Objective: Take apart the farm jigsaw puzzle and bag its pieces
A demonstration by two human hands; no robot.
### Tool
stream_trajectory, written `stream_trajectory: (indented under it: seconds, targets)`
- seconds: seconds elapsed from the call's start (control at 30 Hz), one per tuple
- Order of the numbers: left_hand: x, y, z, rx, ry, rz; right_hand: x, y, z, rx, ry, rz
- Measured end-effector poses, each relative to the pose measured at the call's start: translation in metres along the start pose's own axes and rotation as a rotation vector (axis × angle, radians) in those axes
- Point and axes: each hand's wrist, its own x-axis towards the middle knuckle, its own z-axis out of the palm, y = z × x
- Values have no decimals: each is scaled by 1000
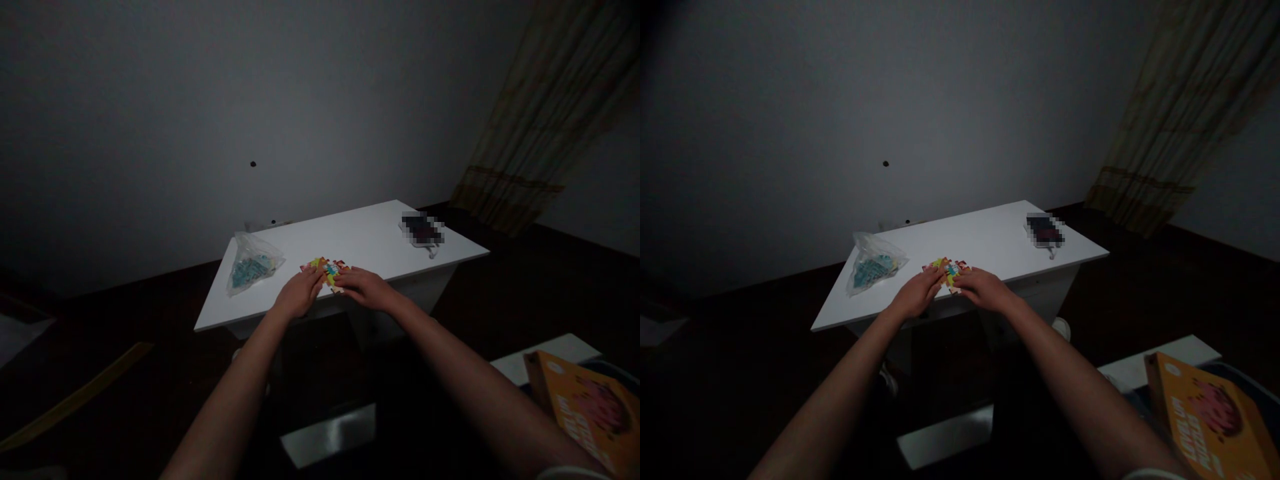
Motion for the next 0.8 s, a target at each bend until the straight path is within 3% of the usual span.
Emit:
stream_trajectory:
  seconds: [0.27, 0.47, 0.67, 0.8]
  targets:
    - [-23, 22, 4, 241, 1, -27, -7, -9, 0, -188, 13, 95]
    - [-26, 35, 9, 376, 7, -80, 5, -11, -4, -251, -19, 214]
    - [-17, 40, 0, 295, 24, -127, 19, -9, -13, -190, 30, 370]
    - [-9, 25, -7, 24, 124, -142, 22, -13, -7, -86, 97, 308]
